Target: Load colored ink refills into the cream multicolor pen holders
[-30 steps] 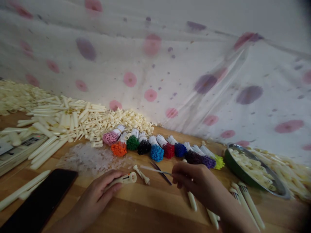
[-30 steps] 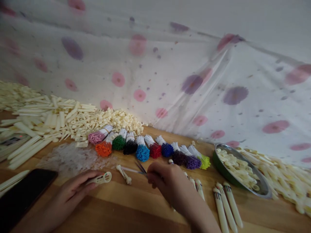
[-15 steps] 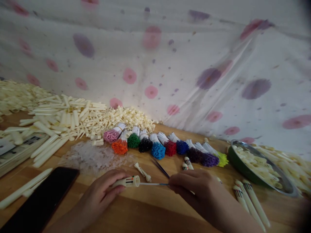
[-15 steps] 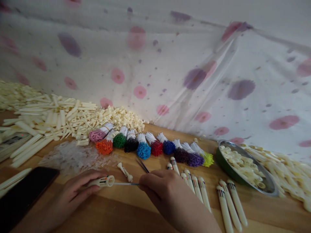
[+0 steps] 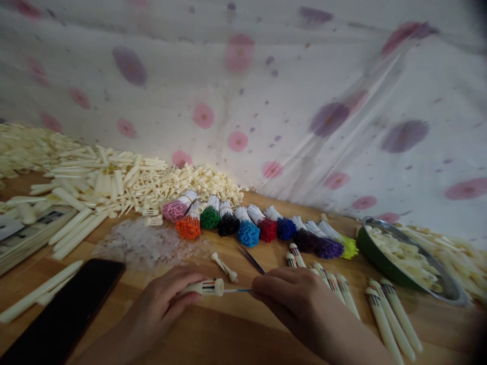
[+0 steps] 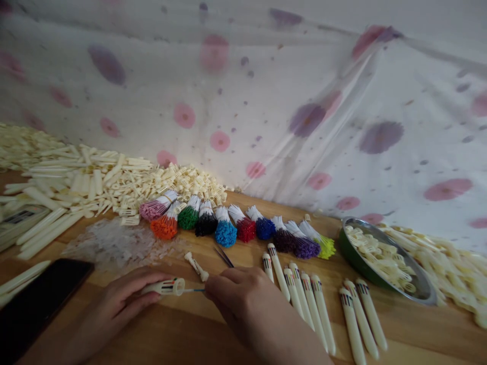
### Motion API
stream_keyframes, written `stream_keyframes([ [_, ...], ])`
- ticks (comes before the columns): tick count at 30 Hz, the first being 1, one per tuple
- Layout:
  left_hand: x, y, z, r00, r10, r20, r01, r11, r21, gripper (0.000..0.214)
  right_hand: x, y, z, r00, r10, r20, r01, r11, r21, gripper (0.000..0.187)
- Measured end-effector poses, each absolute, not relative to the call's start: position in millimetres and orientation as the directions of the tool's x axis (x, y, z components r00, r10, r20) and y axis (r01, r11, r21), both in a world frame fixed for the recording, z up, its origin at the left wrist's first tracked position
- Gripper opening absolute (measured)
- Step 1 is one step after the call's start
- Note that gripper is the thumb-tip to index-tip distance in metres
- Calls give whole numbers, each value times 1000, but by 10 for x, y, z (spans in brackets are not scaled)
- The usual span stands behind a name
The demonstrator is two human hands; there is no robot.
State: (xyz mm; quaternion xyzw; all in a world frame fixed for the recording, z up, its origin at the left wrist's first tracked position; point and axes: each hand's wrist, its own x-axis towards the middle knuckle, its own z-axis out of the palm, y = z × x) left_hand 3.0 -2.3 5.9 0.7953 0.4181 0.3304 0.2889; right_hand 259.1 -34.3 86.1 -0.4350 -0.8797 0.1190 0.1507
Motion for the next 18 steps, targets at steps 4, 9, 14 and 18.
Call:
stream_keyframes([
  [4, 17, -12, 62, 448, 845, 291, 482, -502, 718, 26, 2583, -356, 868, -583, 794, 173, 726, 605, -326, 19],
  [9, 2, -12, 39, 438, 848, 298, 473, -500, 725, 27, 2579, -337, 873, -593, 784, 182, 717, 617, -324, 21],
  [14, -6, -6, 56, 461, 849, 257, 469, -479, 742, 28, 2588, -331, 864, -595, 777, 206, 697, 626, -349, 19],
  [18, -1, -11, 69, 474, 848, 235, 466, -469, 751, 28, 2569, -326, 857, -594, 781, 192, 698, 619, -360, 19],
])
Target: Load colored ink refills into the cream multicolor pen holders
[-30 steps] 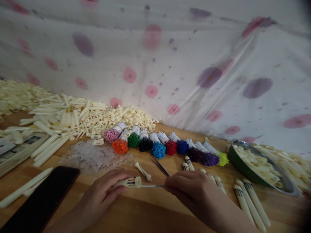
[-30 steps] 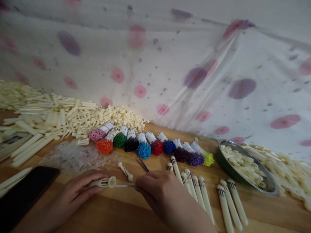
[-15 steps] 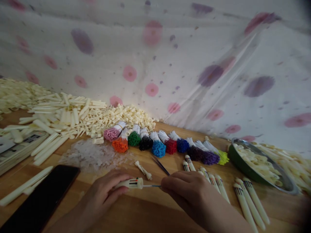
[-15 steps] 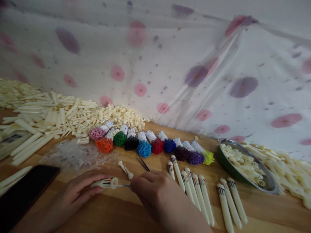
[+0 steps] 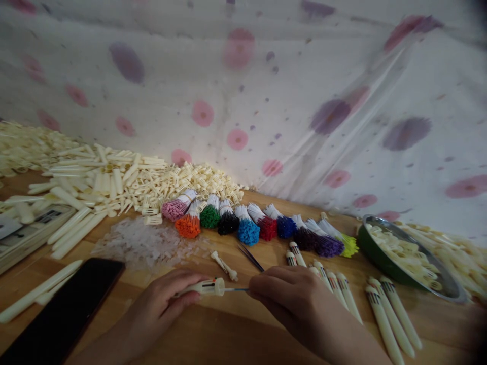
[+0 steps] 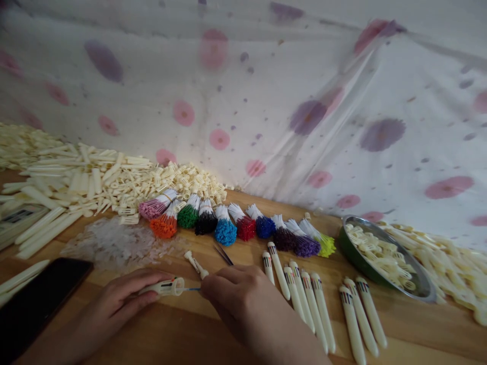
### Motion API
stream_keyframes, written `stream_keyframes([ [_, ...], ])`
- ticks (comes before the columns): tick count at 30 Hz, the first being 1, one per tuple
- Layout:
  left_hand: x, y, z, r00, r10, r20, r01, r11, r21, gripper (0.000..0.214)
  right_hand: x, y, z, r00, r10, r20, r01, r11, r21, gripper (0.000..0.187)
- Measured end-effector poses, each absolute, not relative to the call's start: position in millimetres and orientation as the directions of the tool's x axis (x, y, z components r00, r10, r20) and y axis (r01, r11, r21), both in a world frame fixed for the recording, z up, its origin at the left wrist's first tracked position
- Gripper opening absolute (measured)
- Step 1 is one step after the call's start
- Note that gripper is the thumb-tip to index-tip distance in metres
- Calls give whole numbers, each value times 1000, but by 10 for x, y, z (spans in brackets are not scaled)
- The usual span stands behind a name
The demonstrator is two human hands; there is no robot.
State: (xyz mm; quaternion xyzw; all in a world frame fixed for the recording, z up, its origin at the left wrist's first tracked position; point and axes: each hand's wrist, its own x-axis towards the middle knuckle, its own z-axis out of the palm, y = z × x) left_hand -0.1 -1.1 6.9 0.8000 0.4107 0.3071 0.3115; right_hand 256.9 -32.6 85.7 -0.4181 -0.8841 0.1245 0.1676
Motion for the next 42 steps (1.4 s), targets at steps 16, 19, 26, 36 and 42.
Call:
stream_keyframes([
  [16, 57, -56, 60, 481, 835, 268, 400, -481, 780, 28, 2362, -281, 715, -633, 750, 194, 659, 653, -374, 16],
  [19, 65, -66, 82, 445, 848, 287, 395, -474, 787, 28, 2366, -301, 694, -610, 767, 202, 644, 628, -437, 14],
  [26, 9, -32, 66, 478, 811, 337, 423, -549, 721, 29, 2541, -180, 704, -450, 887, 107, 741, 437, -510, 13],
  [36, -42, 5, 29, 405, 798, 446, 467, -600, 649, 27, 2669, 252, 60, -3, 989, -146, 998, -5, -56, 15],
  [42, -79, 39, 37, 306, 820, 484, 511, -571, 643, 25, 2696, 261, 209, -47, 991, -127, 977, 19, -211, 22],
])
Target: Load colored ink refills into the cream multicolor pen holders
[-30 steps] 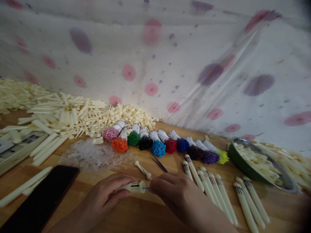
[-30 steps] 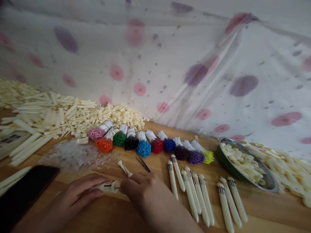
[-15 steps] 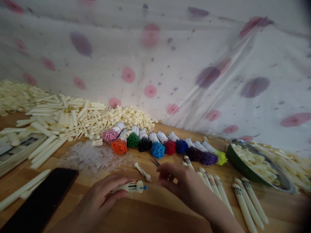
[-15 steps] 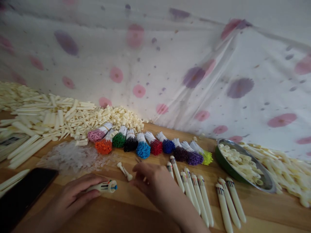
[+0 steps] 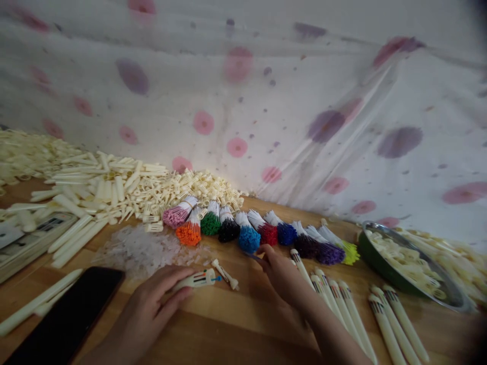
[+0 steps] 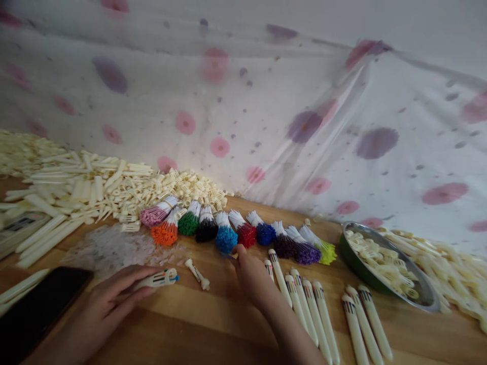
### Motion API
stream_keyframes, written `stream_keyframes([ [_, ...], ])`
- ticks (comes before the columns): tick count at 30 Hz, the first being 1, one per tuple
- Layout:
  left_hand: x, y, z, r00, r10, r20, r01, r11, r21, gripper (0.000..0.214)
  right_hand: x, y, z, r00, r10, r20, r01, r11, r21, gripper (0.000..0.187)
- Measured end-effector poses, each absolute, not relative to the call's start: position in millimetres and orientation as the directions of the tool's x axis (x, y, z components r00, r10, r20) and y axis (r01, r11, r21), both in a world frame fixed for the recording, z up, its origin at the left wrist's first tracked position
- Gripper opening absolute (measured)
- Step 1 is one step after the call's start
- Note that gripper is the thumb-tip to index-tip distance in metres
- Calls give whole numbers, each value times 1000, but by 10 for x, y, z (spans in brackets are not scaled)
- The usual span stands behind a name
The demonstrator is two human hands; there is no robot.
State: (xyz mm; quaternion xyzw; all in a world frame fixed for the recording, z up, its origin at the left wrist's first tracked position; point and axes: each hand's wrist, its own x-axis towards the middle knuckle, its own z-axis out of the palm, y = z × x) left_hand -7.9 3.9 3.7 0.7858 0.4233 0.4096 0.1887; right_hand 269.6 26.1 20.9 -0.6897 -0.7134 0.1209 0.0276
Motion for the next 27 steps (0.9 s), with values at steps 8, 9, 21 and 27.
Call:
stream_keyframes([
  [8, -138, 72, 41, 183, 880, 437, 526, -464, 713, 22, 2593, 26, 519, -211, 975, 71, 843, 218, -492, 20],
  [9, -134, 68, 42, 179, 886, 427, 528, -453, 718, 22, 2553, -15, 545, -236, 964, 121, 794, 263, -548, 20],
  [21, -102, 51, 108, 211, 862, 462, 590, -489, 643, 21, 2313, -175, 599, -316, 925, 210, 605, 367, -707, 18],
  [27, -89, 30, 114, 230, 864, 448, 586, -491, 645, 21, 2309, -189, 568, -335, 924, 184, 594, 358, -720, 16],
])
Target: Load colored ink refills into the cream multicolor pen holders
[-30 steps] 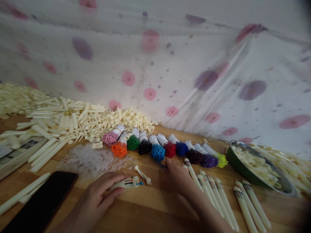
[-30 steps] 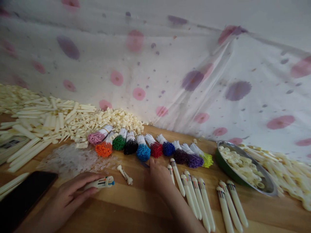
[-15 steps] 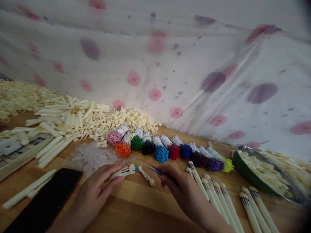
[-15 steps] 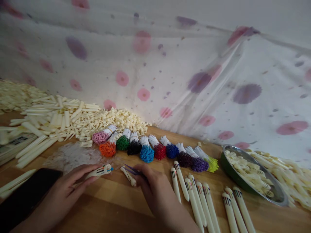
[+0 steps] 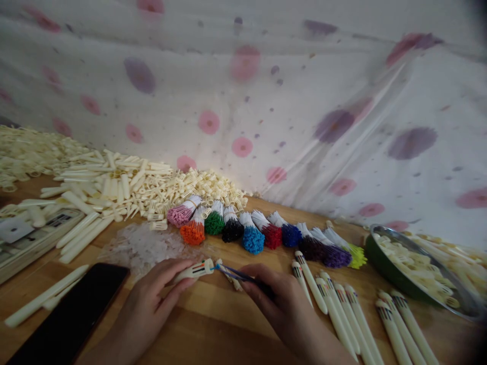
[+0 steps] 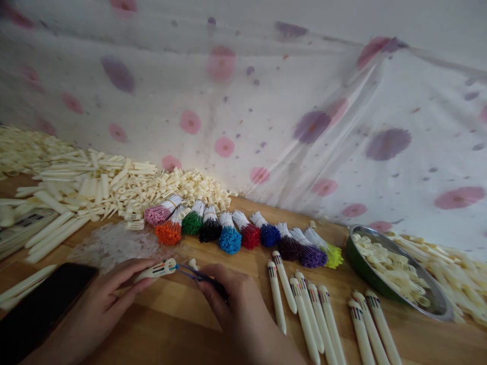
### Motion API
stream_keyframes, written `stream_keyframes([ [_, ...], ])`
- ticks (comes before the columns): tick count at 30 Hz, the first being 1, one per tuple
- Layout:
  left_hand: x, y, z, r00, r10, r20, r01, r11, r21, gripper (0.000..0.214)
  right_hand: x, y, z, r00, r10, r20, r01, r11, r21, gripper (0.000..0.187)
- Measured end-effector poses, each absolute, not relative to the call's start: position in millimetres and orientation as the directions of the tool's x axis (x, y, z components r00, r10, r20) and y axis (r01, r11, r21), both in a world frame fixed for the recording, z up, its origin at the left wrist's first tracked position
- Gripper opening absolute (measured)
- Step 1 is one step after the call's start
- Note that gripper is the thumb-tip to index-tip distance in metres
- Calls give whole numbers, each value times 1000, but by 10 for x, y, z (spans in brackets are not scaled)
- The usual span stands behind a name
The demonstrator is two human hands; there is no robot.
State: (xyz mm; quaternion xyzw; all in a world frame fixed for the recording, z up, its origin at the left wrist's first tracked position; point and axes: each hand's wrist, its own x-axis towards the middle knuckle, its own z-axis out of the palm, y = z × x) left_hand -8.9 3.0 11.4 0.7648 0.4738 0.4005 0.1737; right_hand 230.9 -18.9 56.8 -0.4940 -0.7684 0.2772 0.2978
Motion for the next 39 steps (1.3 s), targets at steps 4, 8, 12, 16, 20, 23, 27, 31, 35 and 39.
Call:
stream_keyframes([
  [4, -87, 20, 102, 228, 861, 454, 585, -494, 643, 21, 2311, -194, 565, -337, 919, 202, 579, 372, -726, 15],
  [8, -84, 20, 82, 211, 860, 464, 578, -493, 651, 20, 2313, -184, 576, -330, 916, 226, 579, 386, -718, 16],
  [12, -66, 13, 109, 196, 879, 435, 552, -466, 692, 20, 2333, -191, 578, -350, 909, 226, 579, 400, -711, 16],
  [16, -65, 9, 155, 259, 865, 430, 533, -499, 683, 22, 2396, -171, 587, -405, 884, 232, 587, 446, -676, 18],
  [20, -85, 4, 151, 395, 804, 444, 503, -594, 629, 29, 2473, -142, 603, -510, 819, 262, 564, 548, -617, 19],
  [23, -86, -15, 130, 460, 765, 451, 468, -641, 608, 31, 2500, -149, 617, -581, 759, 294, 542, 630, -556, 19],
  [27, -71, -47, 121, 473, 765, 438, 446, -636, 630, 29, 2487, -172, 635, -633, 706, 319, 527, 694, -491, 18],
  [31, -67, -59, 154, 495, 776, 392, 434, -611, 662, 27, 2468, -187, 643, -654, 689, 313, 536, 714, -451, 20],
  [35, -65, -53, 195, 513, 781, 355, 434, -594, 678, 28, 2465, -206, 653, -664, 677, 318, 543, 729, -417, 21],
  [39, -62, -45, 179, 467, 771, 434, 419, -624, 659, 26, 2491, -219, 708, -662, 682, 311, 547, 723, -422, 18],
])
